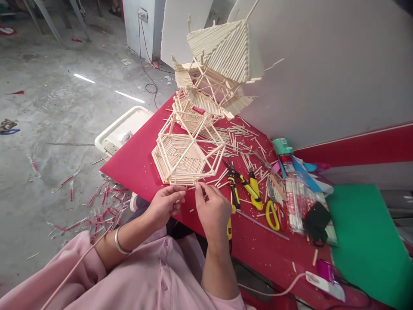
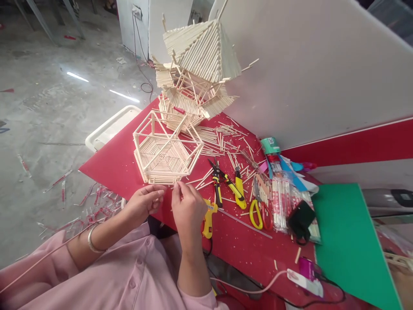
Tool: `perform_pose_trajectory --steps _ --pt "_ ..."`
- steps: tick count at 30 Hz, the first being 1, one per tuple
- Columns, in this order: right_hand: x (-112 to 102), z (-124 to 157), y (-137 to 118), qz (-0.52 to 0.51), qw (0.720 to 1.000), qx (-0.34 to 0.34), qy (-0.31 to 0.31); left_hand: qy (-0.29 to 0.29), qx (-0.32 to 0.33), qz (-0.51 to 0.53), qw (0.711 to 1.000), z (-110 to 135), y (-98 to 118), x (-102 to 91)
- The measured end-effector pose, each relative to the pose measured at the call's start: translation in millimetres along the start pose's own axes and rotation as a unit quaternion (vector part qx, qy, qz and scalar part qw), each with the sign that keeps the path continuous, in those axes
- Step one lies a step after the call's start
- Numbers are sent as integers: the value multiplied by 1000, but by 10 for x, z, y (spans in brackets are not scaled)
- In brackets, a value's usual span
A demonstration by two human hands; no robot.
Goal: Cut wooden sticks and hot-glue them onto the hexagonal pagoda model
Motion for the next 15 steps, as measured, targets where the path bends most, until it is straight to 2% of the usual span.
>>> perform_pose_trajectory --steps 15 --pt "48 -42 -21 5 1000 12 -27 10 9 20 1000 -40 38 91"
Point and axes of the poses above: each hand's wrist, its own z-axis away from the middle knuckle, its own x-axis out of the palm, y = z × x, the point moved 6 cm from there along -z, towards the middle knuckle, and after that the axes turned 9 degrees about y, right-handed, at the moved point
